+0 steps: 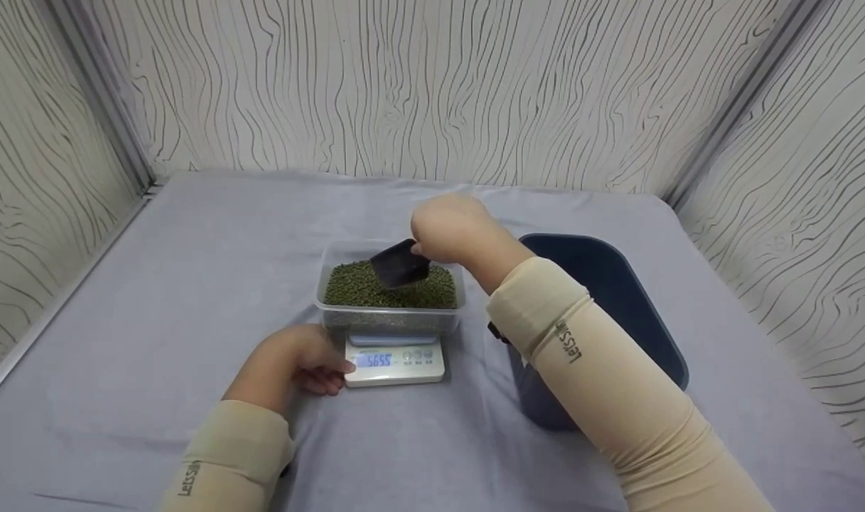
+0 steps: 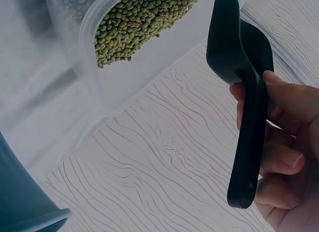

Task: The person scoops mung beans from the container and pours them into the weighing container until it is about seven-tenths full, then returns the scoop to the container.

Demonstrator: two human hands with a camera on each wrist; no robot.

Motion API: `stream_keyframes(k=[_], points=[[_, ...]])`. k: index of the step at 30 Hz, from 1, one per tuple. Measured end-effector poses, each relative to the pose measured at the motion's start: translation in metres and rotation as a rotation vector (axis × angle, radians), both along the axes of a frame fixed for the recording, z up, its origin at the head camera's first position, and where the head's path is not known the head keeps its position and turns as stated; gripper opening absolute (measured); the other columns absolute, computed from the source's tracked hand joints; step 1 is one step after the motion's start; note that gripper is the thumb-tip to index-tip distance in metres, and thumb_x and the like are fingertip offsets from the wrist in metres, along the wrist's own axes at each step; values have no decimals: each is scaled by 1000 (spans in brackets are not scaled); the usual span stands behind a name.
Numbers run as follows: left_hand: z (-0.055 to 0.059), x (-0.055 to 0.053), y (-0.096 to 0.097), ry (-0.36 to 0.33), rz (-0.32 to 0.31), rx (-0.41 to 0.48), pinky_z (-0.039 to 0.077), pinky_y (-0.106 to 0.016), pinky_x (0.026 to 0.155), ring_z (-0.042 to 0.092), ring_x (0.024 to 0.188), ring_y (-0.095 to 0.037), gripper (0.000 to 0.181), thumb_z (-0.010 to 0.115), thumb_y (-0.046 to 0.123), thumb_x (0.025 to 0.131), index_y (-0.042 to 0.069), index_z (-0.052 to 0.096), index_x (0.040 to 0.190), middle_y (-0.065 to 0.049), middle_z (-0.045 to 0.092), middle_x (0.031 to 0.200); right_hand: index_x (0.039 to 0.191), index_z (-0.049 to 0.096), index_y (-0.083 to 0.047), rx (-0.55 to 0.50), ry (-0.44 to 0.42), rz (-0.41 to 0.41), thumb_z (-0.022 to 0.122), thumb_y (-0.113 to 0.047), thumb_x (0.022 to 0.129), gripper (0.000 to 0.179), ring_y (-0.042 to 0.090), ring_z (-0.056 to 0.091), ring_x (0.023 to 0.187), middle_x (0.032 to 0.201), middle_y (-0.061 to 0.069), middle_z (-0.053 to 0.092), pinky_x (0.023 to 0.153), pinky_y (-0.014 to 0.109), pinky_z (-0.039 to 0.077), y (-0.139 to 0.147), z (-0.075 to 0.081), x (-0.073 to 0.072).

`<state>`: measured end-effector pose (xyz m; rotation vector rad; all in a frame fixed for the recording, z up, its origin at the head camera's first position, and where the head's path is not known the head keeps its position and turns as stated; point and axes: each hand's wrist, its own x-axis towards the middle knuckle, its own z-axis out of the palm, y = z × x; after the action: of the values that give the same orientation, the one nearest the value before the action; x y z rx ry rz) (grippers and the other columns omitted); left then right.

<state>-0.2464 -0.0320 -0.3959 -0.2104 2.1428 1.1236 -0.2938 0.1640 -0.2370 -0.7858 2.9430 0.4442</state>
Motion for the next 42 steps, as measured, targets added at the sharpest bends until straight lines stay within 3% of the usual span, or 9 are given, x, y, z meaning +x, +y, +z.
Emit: stream_keyframes(k=[11, 16, 23, 27, 31, 35, 42], points=[[0, -1, 1, -5, -12, -12, 54, -24, 57, 61, 55, -10, 17, 68, 14, 82, -1, 66, 77, -5, 64, 65, 58, 52, -14, -112, -144, -11, 57, -27, 88, 33, 16, 43, 54, 57, -4, 47, 54, 29, 38, 19, -2, -12], [0, 0, 0, -1, -1, -2, 54, -25, 56, 61, 55, -10, 16, 69, 13, 82, -1, 65, 77, -6, 63, 65, 59, 50, -14, -153, -221, -45, 53, -24, 90, 32, 16, 40, 53, 56, -3, 44, 54, 28, 35, 26, 0, -16], [-2, 1, -1, 6, 3, 10, 53, -24, 55, 61, 54, -11, 17, 69, 13, 81, -2, 65, 76, -6, 63, 64, 62, 53, -13, -193, -248, -81, 52, -23, 89, 28, 17, 45, 58, 61, -2, 48, 56, 28, 38, 41, 6, -20], [-4, 0, -1, 11, -1, 6, 53, -24, 54, 61, 54, -10, 17, 69, 14, 81, -1, 65, 75, -6, 63, 63, 65, 57, -11, -256, -309, -122, 51, -18, 87, 23, 14, 44, 54, 60, -2, 49, 50, 26, 38, 57, 8, -22], [-4, 0, -1, 5, 7, 6, 54, -24, 55, 61, 55, -11, 17, 70, 13, 81, -1, 65, 75, -6, 63, 64, 59, 49, -12, -323, -373, -150, 49, -11, 83, 24, 11, 41, 46, 55, -3, 44, 43, 22, 36, 78, 11, -24], [-2, 0, -1, 6, 8, -15, 54, -25, 57, 62, 56, -11, 16, 69, 14, 81, -1, 65, 75, -6, 63, 66, 54, 39, -15, -377, -409, -172, 47, -8, 80, 28, 11, 41, 44, 52, -4, 39, 44, 23, 39, 102, 15, -28], [-2, 0, -1, 5, -1, -14, 54, -25, 57, 61, 56, -11, 17, 69, 15, 82, 0, 65, 76, -5, 63, 66, 57, 41, -14, -431, -484, -292, 48, -9, 83, 28, 10, 40, 44, 53, -3, 43, 43, 22, 34, 145, 19, -31]])
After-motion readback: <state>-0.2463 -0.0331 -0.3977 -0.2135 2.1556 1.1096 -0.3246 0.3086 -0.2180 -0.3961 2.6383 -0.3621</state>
